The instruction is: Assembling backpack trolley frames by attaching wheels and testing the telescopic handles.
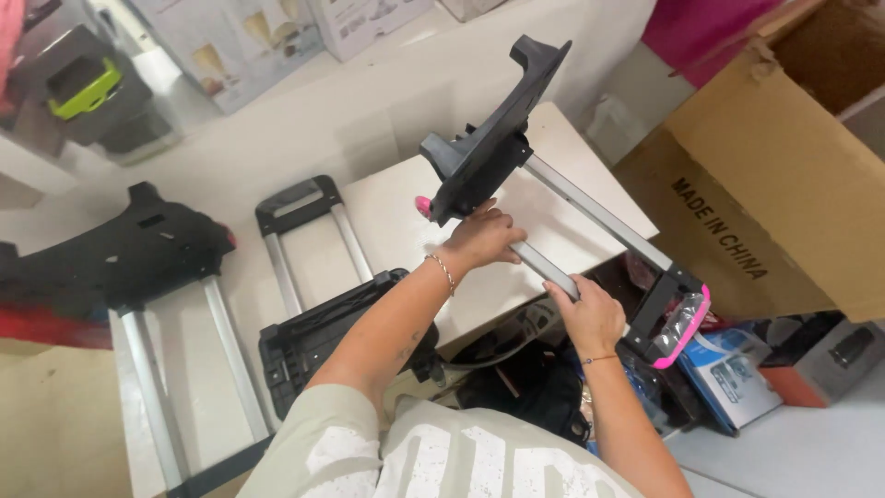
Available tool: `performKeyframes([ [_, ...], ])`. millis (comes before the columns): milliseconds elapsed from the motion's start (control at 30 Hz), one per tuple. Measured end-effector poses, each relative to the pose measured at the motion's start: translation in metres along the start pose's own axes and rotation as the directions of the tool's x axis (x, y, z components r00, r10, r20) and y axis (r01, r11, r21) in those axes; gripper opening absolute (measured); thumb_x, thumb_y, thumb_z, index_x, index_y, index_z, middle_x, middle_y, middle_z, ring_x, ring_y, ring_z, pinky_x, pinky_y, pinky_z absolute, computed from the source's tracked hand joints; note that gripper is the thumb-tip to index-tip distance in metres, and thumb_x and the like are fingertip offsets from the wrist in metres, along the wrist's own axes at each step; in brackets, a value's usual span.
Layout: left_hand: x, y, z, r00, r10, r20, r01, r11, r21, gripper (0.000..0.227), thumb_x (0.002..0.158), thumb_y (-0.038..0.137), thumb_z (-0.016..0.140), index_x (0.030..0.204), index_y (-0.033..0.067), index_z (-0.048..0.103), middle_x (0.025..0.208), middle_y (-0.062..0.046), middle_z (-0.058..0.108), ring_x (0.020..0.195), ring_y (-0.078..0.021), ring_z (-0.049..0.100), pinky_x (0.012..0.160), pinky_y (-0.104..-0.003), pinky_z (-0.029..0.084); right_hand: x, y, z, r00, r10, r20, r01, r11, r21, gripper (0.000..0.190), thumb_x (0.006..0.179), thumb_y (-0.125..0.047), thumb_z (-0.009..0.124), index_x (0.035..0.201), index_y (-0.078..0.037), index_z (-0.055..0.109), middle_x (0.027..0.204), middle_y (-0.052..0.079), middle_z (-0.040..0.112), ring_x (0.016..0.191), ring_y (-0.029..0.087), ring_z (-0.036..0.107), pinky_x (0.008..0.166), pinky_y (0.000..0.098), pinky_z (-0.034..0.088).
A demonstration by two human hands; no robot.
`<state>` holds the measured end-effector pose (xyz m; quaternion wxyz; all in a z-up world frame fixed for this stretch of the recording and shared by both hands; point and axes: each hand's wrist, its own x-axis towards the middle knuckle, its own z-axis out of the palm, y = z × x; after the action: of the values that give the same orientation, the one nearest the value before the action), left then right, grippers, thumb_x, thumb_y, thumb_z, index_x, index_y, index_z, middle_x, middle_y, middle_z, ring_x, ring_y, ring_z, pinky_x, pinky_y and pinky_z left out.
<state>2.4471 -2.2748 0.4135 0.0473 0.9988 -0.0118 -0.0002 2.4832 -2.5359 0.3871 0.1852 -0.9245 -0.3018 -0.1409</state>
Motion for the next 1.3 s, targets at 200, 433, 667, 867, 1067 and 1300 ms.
performKeyframes([
  [200,0.064,-0.011,0.059,1.000,0.003,-0.023,-0.001,0.997,0.078,0.047,0.084,0.064,0.065,0.120,0.0352,0.068,0.123,0.005,0.069,0.127,-0.0195,0.060,0.124,-0.050,0.032,0.022,0.011,0.023,0.950,0.213,0.226,-0.216,0.976,-0.015,0.057,0.091,-0.073,0.059,0.118,-0.024,0.072,0.099,0.002,0.077,0.095,0.025,0.075,0.080,0.0404,0.056],
  [433,0.094,-0.047,0.083,0.998,-0.039,0.040,0.031,0.983,0.181,0.045,0.086,0.057,0.070,0.126,0.0377,0.064,0.139,0.005,0.063,0.143,-0.0216,0.046,0.123,-0.056,0.031,0.017,0.026,0.027,0.938,0.082,0.338,-0.162,0.963,0.217,0.046,0.092,-0.028,0.072,0.135,-0.013,0.065,0.136,0.013,0.061,0.125,0.036,0.062,0.103,0.0422,0.053],
  [667,0.102,-0.066,0.090,0.946,-0.315,-0.081,0.314,0.949,-0.029,0.050,0.102,0.037,0.059,0.149,0.0263,0.047,0.162,-0.008,0.040,0.146,-0.0318,0.042,0.118,-0.052,0.039,0.012,0.047,0.058,0.990,-0.126,0.057,0.128,0.991,-0.034,0.046,0.089,-0.027,0.073,0.134,-0.018,0.068,0.108,0.007,0.071,0.106,0.027,0.067,0.094,0.0382,0.053],
  [867,0.061,-0.018,0.008,0.927,-0.352,0.130,0.372,0.813,-0.449,0.065,0.109,0.037,0.032,0.159,-0.0025,0.020,0.168,-0.029,0.004,0.147,-0.0380,0.040,0.123,-0.043,0.039,0.040,0.019,0.070,0.995,-0.096,0.015,0.095,0.995,0.043,0.040,0.094,-0.025,0.068,0.134,-0.026,0.070,0.106,0.005,0.069,0.104,0.026,0.065,0.092,0.0387,0.051],
  [1067,0.092,-0.036,0.018,0.942,-0.287,0.173,0.327,0.900,-0.287,0.074,0.108,0.046,0.032,0.161,-0.0033,0.017,0.168,-0.030,0.006,0.153,-0.0330,0.030,0.127,-0.036,0.030,0.055,0.011,0.088,1.000,0.007,0.022,-0.008,0.997,0.072,0.040,0.094,-0.025,0.070,0.134,-0.028,0.071,0.108,0.006,0.067,0.105,0.029,0.062,0.092,0.0407,0.050],
  [1300,0.097,-0.026,0.062,0.953,-0.222,0.206,0.264,0.943,-0.203,0.071,0.108,0.050,0.028,0.163,0.0060,0.022,0.170,-0.022,0.012,0.157,-0.0311,0.019,0.131,-0.038,0.017,0.086,0.001,0.116,0.992,0.074,0.099,-0.078,0.996,0.038,0.043,0.092,-0.027,0.071,0.135,-0.034,0.069,0.109,0.002,0.065,0.111,0.025,0.059,0.096,0.0378,0.048],
])
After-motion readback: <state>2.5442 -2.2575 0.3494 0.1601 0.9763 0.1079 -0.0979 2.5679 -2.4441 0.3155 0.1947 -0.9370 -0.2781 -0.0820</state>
